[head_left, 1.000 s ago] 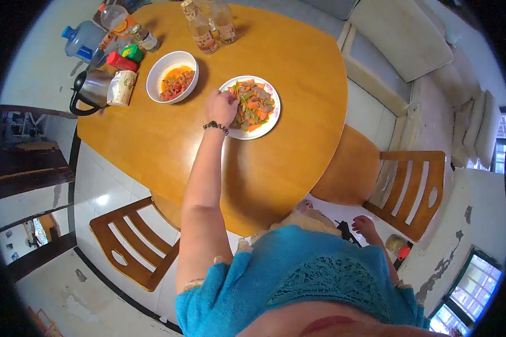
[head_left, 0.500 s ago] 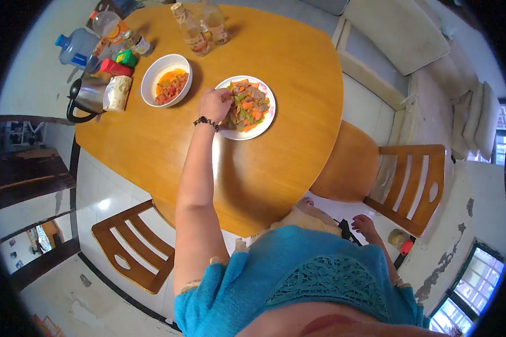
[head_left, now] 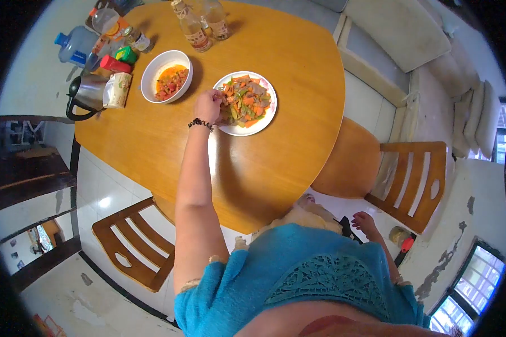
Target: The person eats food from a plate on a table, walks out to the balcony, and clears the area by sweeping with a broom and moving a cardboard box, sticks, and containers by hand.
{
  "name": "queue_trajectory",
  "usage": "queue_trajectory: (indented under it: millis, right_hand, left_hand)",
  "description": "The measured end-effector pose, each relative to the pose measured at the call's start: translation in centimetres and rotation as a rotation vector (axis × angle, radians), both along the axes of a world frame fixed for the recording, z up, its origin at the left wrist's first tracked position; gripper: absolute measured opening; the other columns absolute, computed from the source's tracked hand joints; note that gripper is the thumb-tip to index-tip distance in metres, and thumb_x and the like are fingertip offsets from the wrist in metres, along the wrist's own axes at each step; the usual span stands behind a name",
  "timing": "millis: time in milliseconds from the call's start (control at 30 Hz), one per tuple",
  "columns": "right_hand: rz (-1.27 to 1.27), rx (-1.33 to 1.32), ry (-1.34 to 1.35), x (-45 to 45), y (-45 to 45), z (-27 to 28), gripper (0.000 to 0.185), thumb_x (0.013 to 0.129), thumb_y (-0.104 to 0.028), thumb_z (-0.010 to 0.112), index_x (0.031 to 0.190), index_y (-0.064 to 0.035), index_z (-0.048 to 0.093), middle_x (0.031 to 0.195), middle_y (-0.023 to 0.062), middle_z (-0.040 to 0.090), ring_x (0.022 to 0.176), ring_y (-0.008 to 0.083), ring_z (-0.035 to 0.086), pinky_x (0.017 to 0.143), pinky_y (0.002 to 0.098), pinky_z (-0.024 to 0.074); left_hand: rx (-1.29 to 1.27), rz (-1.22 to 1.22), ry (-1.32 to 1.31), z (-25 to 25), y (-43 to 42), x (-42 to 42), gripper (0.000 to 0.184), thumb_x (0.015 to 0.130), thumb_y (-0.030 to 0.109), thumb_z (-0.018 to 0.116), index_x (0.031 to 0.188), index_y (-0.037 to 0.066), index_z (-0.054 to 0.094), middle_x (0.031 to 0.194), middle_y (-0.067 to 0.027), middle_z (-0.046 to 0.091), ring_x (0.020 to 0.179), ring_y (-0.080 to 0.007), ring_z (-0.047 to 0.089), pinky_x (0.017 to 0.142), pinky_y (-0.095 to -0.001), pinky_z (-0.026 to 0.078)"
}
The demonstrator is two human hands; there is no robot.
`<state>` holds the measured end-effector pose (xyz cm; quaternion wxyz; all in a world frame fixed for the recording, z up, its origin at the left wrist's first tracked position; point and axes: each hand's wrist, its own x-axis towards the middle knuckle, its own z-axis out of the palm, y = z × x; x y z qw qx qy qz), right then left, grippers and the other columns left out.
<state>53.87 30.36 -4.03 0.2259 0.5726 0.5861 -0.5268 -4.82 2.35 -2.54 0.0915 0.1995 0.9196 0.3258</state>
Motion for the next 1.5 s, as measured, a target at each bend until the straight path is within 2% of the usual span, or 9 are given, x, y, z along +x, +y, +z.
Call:
queue_trajectory:
  millis: [533,833,933,1033,1133,1200,1267,1400,1500]
  right_hand:
    - [0.009,0.035,-0.004,-0.2,-0.6,-0.1,0.018,0.085,-0.019,0.050,0.096,-0.0063,0.056,0.078,0.0064,0.062,0.065,0.0148,0.059,0.055,0.0279,0.0449]
    - [0.008,0.011,0.024,-0.1,-0.8,0.0,0.017,0.086,-0.018,0.049,0.096,-0.0063,0.055,0.079,0.0067,0.061,0.065,0.0157,0.058,0.056,0.0272,0.0448]
    - [-0.022,0.022,0.045,0.1,-0.8,-0.2,0.017,0.085,-0.022,0.052,0.093,-0.0067,0.056,0.076,0.0065,0.061,0.061,0.0146,0.058,0.052,0.0262,0.0438]
    - [-0.037,0.009,0.026,0.0,-1.0,-0.3,0.018,0.085,-0.022,0.052,0.093,-0.0066,0.056,0.077,0.0068,0.061,0.062,0.0147,0.058,0.052,0.0264,0.0439]
    - [-0.020,-0.002,0.012,-0.8,-0.9,-0.3,0.017,0.085,-0.021,0.051,0.093,-0.0064,0.056,0.077,0.0070,0.061,0.062,0.0147,0.058,0.052,0.0274,0.0442]
    - [0.016,0.012,0.022,-0.7,-0.8,-0.4,0.017,0.085,-0.019,0.050,0.093,-0.0061,0.056,0.077,0.0072,0.061,0.063,0.0147,0.058,0.052,0.0279,0.0445]
    - [0.036,0.008,0.026,-0.9,-0.8,-0.1,0.017,0.084,-0.019,0.050,0.094,-0.0058,0.056,0.077,0.0074,0.061,0.063,0.0148,0.058,0.053,0.0282,0.0446]
    - [0.053,0.016,0.084,-0.2,-0.1,-1.7,0.017,0.084,-0.018,0.051,0.094,-0.0056,0.056,0.077,0.0073,0.061,0.064,0.0154,0.059,0.052,0.0283,0.0445]
    - [0.046,-0.025,0.028,-1.9,-0.5,-0.8,0.016,0.085,-0.017,0.051,0.095,-0.0060,0.056,0.077,0.0071,0.061,0.064,0.0163,0.059,0.054,0.0288,0.0449]
  left_hand:
    - [-0.222,-0.143,0.077,-0.9,-0.7,-1.3,0.017,0.073,0.008,0.057,0.088,0.006,0.064,0.092,-0.0175,0.057,0.089,-0.0315,0.056,0.079,-0.0382,0.045]
    - [-0.138,-0.212,0.075,-1.4,-0.9,-1.3,0.020,0.072,0.007,0.060,0.091,0.007,0.064,0.093,-0.0145,0.056,0.089,-0.0309,0.055,0.078,-0.0376,0.045]
    - [-0.023,-0.174,0.016,-0.8,-1.2,-1.2,0.018,0.072,0.008,0.060,0.090,0.006,0.064,0.090,-0.0143,0.058,0.088,-0.0306,0.055,0.077,-0.0375,0.045]
    - [0.032,-0.126,0.285,1.6,-1.4,0.0,0.016,0.073,0.007,0.061,0.087,0.002,0.063,0.082,-0.0137,0.059,0.076,-0.0292,0.058,0.070,-0.0356,0.046]
    - [0.158,-0.127,0.341,5.0,-1.2,1.9,0.015,0.074,0.007,0.063,0.087,0.000,0.062,0.081,-0.0130,0.059,0.071,-0.0259,0.058,0.066,-0.0320,0.047]
    - [0.408,-0.076,0.086,8.2,-0.5,4.0,0.016,0.075,0.006,0.064,0.089,-0.001,0.062,0.077,-0.0087,0.058,0.069,-0.0157,0.056,0.064,-0.0258,0.046]
    - [0.707,-0.118,-0.140,12.2,0.2,6.5,0.017,0.074,0.005,0.065,0.089,-0.002,0.062,0.077,-0.0069,0.058,0.070,-0.0159,0.057,0.066,-0.0265,0.046]
    - [0.846,-0.816,-0.120,23.4,0.3,11.3,0.014,0.075,0.008,0.065,0.086,0.000,0.064,0.084,-0.0106,0.060,0.073,-0.0199,0.058,0.066,-0.0282,0.047]
    - [1.201,-1.266,-0.507,27.3,1.4,14.4,0.012,0.082,0.009,0.059,0.085,-0.001,0.063,0.084,-0.0144,0.060,0.071,-0.0262,0.058,0.060,-0.0341,0.046]
